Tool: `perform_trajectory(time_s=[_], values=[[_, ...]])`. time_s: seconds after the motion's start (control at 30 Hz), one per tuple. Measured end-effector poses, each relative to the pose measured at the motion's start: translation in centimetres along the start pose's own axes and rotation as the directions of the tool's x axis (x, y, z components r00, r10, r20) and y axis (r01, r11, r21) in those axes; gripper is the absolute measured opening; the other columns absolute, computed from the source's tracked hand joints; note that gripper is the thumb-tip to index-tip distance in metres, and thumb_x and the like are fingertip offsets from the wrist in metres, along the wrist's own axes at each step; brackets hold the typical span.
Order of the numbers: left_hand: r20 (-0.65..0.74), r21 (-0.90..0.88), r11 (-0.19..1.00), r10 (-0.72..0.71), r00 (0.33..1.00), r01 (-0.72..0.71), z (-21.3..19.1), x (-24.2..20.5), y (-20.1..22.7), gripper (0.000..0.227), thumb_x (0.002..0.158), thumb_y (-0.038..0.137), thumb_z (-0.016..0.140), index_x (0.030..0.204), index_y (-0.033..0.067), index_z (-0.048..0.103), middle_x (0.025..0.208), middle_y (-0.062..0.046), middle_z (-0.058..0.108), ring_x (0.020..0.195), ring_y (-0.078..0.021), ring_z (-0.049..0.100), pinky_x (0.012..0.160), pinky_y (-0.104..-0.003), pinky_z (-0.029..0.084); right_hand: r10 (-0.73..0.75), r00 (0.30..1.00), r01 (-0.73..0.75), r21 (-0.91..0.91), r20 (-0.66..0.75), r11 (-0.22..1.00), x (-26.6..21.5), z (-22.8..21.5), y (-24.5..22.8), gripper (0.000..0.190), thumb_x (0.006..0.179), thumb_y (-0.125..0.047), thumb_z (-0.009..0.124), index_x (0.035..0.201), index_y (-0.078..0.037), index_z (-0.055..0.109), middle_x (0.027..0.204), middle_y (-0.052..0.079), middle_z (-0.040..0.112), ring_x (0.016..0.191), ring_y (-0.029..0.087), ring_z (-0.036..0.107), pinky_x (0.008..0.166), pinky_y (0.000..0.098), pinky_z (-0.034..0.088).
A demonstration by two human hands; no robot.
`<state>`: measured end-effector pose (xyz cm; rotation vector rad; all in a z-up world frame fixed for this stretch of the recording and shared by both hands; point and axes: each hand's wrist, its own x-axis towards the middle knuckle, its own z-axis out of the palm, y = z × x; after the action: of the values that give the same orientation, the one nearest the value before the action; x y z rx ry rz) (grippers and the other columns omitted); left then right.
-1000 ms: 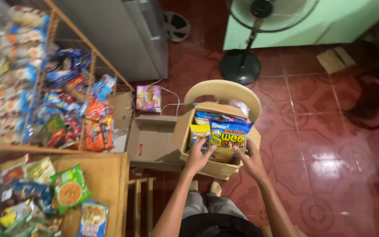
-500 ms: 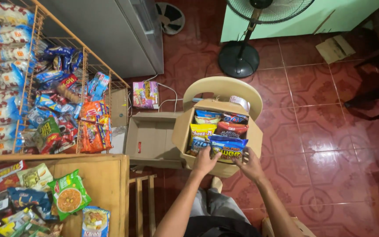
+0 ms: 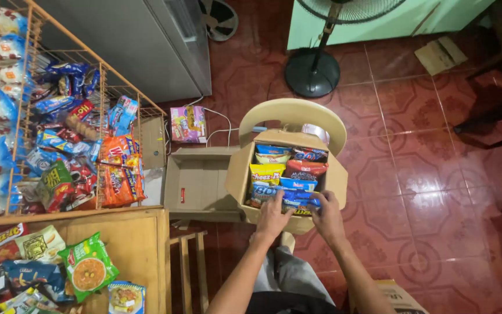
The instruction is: Pack various snack bags and instant noodles from a table into a cardboard box.
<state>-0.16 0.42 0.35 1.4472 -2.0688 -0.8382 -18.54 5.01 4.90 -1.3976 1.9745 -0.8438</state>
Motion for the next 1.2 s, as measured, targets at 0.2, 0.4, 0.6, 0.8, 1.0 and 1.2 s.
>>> perform_trajectory(time_s=[0.2, 0.4, 0.6, 0.8, 1.0, 1.2], values=[[0.068, 0.092, 0.981, -0.175, 0.982, 0.169, 3.8, -0.5, -2.7, 0.068, 0.088, 0.034, 0.080, 0.143, 0.0080, 0.048, 0.104, -0.025, 0.069, 0.097, -0.0475, 0.063, 0.087, -0.056, 0.048, -0.117, 0.988, 0.102, -0.140, -0.097, 0.985, -0.2, 1.6, 0.3, 0.029, 0.079, -0.009, 0.077, 0.107, -0.009, 0.069, 0.117, 0.012, 0.061, 0.110, 0.036, 0.059, 0.092, 0.0447, 0.051], [0.047, 0.262, 0.957, -0.138, 0.989, 0.121, 4.2, 0.0, -3.6, 0.062, 0.077, 0.034, 0.084, 0.127, 0.0079, 0.060, 0.104, -0.019, 0.071, 0.105, -0.0405, 0.060, 0.095, -0.057, 0.042, -0.101, 0.995, 0.090, -0.481, 0.002, 0.872, -0.4, 4.4, 2.3, 0.024, 0.079, -0.014, 0.072, 0.102, -0.018, 0.074, 0.111, 0.004, 0.063, 0.123, 0.028, 0.055, 0.115, 0.0601, 0.027], [0.141, 0.276, 0.956, -0.147, 0.979, 0.104, 1.7, 0.6, -2.4, 0.027, 0.090, 0.032, 0.075, 0.106, 0.0101, 0.071, 0.105, -0.012, 0.069, 0.109, -0.0352, 0.058, 0.095, -0.056, 0.041, -0.221, 0.975, 0.198, -0.414, -0.007, 0.888, 0.2, 2.8, 2.9, 0.029, 0.079, -0.011, 0.068, 0.108, -0.013, 0.073, 0.108, 0.004, 0.068, 0.124, 0.030, 0.055, 0.110, 0.0644, 0.026], [-0.184, -0.014, 0.999, -0.032, 0.982, 0.030, -4.2, 1.4, -3.0, 0.017, 0.089, 0.020, 0.064, 0.101, 0.0084, 0.068, 0.112, -0.012, 0.064, 0.110, -0.0329, 0.063, 0.094, -0.045, 0.050, 0.114, 0.933, -0.133, -0.032, -0.342, 0.991, -1.9, 1.0, 3.3, 0.047, 0.086, -0.025, 0.070, 0.127, -0.005, 0.059, 0.121, 0.021, 0.063, 0.107, 0.037, 0.063, 0.086, 0.0426, 0.054], [-0.164, 0.120, 0.947, -0.277, 0.947, 0.297, -5.5, 3.6, -9.1, 0.048, 0.087, 0.028, 0.075, 0.124, 0.0001, 0.060, 0.119, -0.028, 0.058, 0.110, -0.0481, 0.056, 0.089, -0.055, 0.048, 0.346, 0.935, -0.354, -0.129, -0.081, 0.926, -0.8, 1.6, 5.0, 0.050, 0.091, -0.041, 0.067, 0.129, -0.010, 0.058, 0.091, 0.020, 0.074, 0.089, 0.040, 0.072, 0.078, 0.0511, 0.056], [-0.099, 0.062, 0.979, -0.186, 0.978, 0.192, -2.3, 2.4, -13.8, 0.042, 0.089, 0.008, 0.059, 0.130, 0.0001, 0.059, 0.113, -0.028, 0.066, 0.104, -0.0499, 0.062, 0.089, -0.055, 0.050, 0.286, 0.946, -0.317, -0.246, -0.154, 0.916, 0.0, 5.8, 9.2, 0.030, 0.097, -0.030, 0.057, 0.120, -0.011, 0.060, 0.090, 0.023, 0.073, 0.083, 0.045, 0.069, 0.073, 0.0587, 0.053]])
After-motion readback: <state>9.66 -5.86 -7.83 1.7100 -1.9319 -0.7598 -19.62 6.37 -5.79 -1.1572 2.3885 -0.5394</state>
